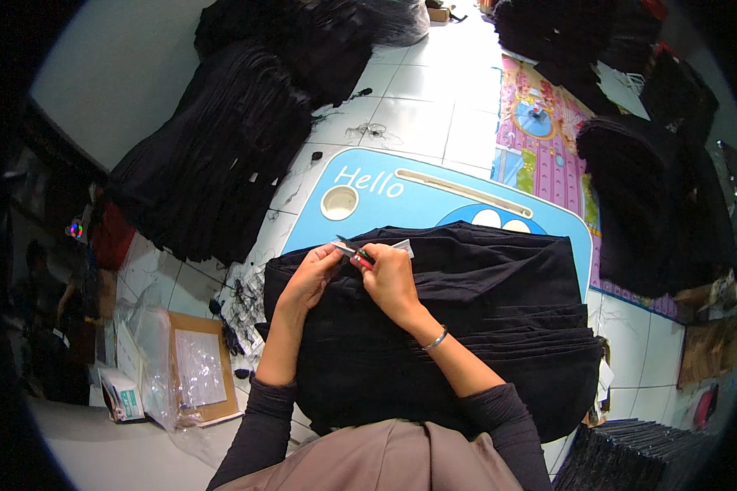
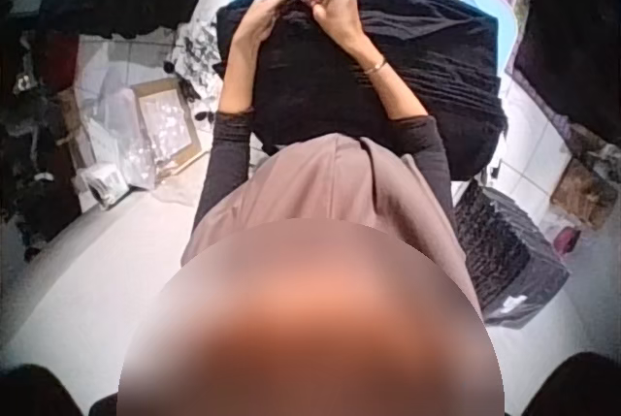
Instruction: The person uses small scissors to trim loose threads and cut off tags from a black garment. The person repeatedly snips threads and removes tags from the garment's neckline and edges.
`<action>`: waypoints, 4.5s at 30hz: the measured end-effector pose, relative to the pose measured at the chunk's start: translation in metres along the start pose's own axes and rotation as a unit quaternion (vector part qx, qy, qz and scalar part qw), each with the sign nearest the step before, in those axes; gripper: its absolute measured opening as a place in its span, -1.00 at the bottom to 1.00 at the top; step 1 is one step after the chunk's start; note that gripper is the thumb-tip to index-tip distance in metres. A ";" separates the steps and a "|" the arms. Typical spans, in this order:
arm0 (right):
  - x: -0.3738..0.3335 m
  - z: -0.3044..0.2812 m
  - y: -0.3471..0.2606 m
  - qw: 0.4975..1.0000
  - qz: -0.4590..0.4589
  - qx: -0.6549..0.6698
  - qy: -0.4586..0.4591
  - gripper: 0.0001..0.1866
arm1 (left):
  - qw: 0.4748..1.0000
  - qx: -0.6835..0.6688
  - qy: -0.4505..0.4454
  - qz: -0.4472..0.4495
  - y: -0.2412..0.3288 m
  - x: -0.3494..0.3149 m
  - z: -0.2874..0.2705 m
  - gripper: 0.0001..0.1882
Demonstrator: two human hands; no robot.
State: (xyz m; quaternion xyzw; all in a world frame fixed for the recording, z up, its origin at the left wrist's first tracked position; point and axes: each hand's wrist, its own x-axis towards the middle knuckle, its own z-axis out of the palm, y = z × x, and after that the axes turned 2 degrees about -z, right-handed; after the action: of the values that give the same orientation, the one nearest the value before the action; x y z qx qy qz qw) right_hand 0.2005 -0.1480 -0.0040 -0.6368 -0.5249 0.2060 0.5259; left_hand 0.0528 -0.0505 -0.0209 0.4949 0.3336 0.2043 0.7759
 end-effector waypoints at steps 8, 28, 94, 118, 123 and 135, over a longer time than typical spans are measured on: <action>0.014 -0.055 0.017 0.991 0.099 0.072 0.053 -0.82 | 1.000 -0.018 -0.001 -0.022 0.004 -0.003 -0.001 -0.82; -0.094 -0.132 -0.013 0.915 -0.023 -0.395 -0.076 -0.88 | 0.837 0.383 0.274 0.279 -0.035 -0.090 0.058 -0.43; -0.052 -0.096 0.004 0.988 -0.038 -0.136 0.063 -0.77 | 0.859 0.483 0.013 0.169 0.019 -0.048 0.043 -0.79; -0.078 -0.172 0.038 0.981 0.054 -0.183 0.028 -0.77 | 0.797 0.441 0.201 0.362 0.027 0.012 0.053 -0.79; -0.072 -0.170 0.047 0.973 0.090 -0.210 0.033 -0.78 | 0.847 0.489 0.088 0.189 -0.006 -0.022 0.071 -0.82; -0.071 -0.151 0.040 0.989 0.108 -0.039 0.094 -0.88 | 0.819 0.482 0.152 0.271 -0.018 -0.031 0.080 -0.80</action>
State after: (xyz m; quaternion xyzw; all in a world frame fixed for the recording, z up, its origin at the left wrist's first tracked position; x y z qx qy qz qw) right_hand 0.3161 -0.2748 -0.0056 -0.7265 -0.4088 0.1804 0.5221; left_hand 0.0887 -0.1282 -0.0045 0.8385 0.3559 0.2924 0.2913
